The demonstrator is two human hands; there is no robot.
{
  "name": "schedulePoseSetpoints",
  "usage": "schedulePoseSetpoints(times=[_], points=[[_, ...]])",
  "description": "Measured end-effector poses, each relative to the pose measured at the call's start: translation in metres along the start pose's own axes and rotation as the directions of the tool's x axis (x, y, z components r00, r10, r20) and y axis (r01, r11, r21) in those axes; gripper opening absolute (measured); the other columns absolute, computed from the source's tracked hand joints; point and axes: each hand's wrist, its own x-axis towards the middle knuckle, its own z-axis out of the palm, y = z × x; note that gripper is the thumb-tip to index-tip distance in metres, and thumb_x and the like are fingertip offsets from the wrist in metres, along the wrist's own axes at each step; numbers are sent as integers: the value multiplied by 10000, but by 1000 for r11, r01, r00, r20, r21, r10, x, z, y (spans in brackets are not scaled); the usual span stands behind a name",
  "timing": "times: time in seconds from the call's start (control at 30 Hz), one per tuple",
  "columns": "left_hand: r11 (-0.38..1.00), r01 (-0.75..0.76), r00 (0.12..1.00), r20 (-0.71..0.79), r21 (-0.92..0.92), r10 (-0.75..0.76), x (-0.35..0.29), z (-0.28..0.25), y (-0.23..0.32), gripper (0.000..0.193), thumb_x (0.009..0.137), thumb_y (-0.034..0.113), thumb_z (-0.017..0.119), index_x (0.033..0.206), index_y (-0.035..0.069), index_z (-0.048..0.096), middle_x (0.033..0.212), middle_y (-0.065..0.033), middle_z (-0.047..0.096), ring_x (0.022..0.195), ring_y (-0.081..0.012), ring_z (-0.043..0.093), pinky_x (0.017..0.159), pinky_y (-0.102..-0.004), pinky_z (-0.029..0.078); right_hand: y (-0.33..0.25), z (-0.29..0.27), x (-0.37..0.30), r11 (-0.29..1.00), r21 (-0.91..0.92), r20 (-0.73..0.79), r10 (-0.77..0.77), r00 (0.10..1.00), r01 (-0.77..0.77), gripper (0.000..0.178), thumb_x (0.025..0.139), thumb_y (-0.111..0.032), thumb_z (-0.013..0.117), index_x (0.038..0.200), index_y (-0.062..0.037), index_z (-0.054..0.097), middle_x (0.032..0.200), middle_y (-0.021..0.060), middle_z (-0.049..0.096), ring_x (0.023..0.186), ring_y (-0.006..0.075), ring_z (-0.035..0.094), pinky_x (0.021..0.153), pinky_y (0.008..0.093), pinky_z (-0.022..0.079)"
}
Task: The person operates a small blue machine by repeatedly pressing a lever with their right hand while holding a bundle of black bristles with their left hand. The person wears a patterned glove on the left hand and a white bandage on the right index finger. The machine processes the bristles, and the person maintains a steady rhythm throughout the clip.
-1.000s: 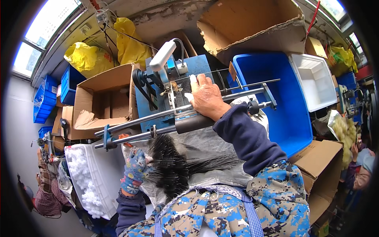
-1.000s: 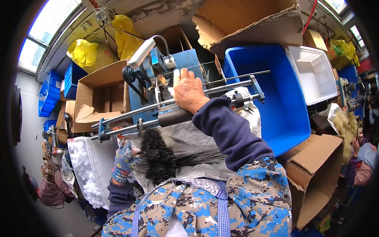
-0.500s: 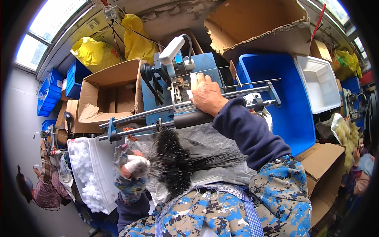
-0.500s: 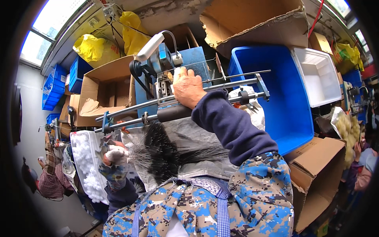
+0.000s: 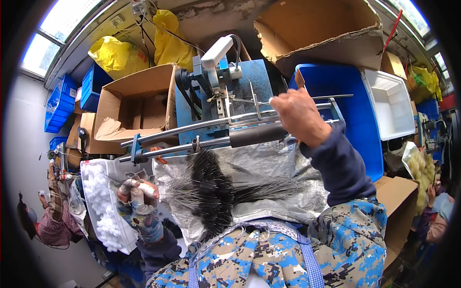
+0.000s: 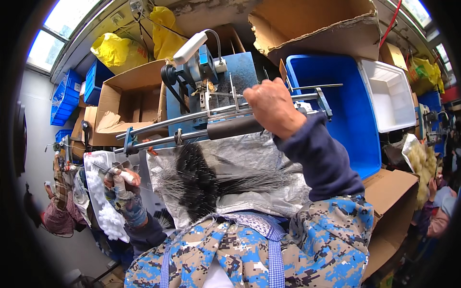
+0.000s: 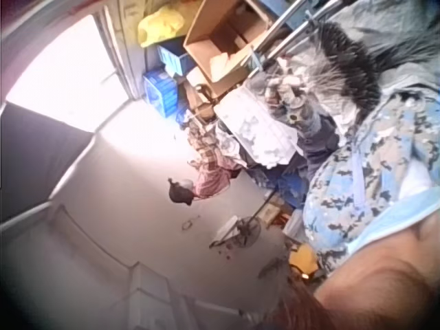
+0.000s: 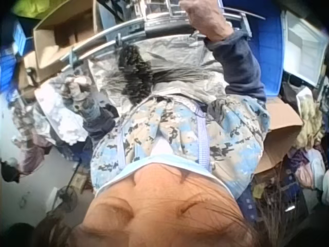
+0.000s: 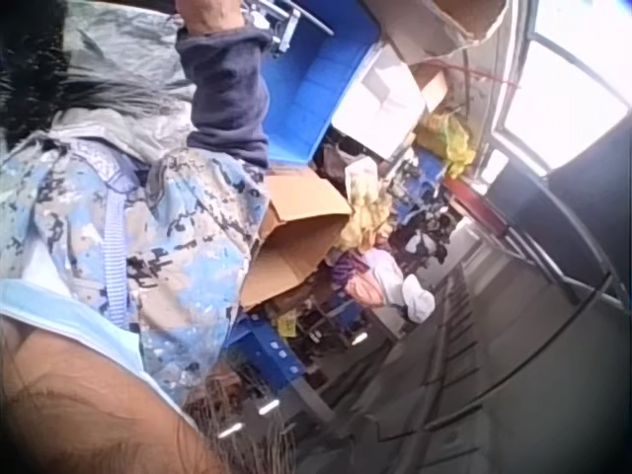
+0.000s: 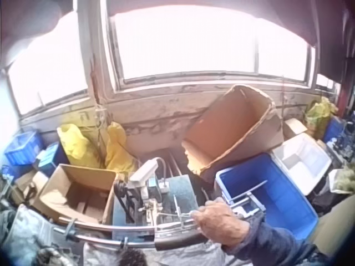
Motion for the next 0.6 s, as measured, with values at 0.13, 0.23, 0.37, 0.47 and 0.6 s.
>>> schedulePoseSetpoints(times=[0.13,0.23,0.37,0.47,0.6], points=[[994,42,999,1,99,-42,-4,36,-13,132,879,64,536,1000,17,558,661,-129,563,551,-188,541,470,-288,444,-56,-10,-46,863,468,-68,-182,981,192,265,709,-101,698,943,-21,603,893,112,601,799,270,557,725,365,442],[909,92,876,401,408,-269,-5,95,-12,241,783,99,637,986,-15,577,897,-121,602,724,-219,621,611,-289,516,-111,5,-34,483,807,-347,-78,935,339,310,784,-176,663,1042,-23,587,989,119,574,907,274,540,838,369,414],[874,-115,824,537,472,-181,-4,112,-13,279,723,109,694,981,76,593,819,-68,618,705,-234,611,656,-300,489,-115,-19,-37,-322,943,-48,106,993,80,186,898,-140,529,966,21,596,931,145,609,847,182,581,741,309,479],[614,-45,951,223,788,-216,1,69,-31,157,765,79,651,917,46,624,775,-83,657,681,-204,637,641,-306,512,-64,-43,-30,-181,982,-21,202,979,58,168,914,-73,495,969,50,594,740,57,613,606,82,557,541,214,464],[37,-282,842,266,959,-469,33,4,-91,218,717,133,664,914,46,627,764,-139,635,699,-296,626,648,-370,496,-21,9,26,927,375,-308,106,946,18,142,766,10,546,883,-14,624,661,132,580,584,267,583,559,339,468]])
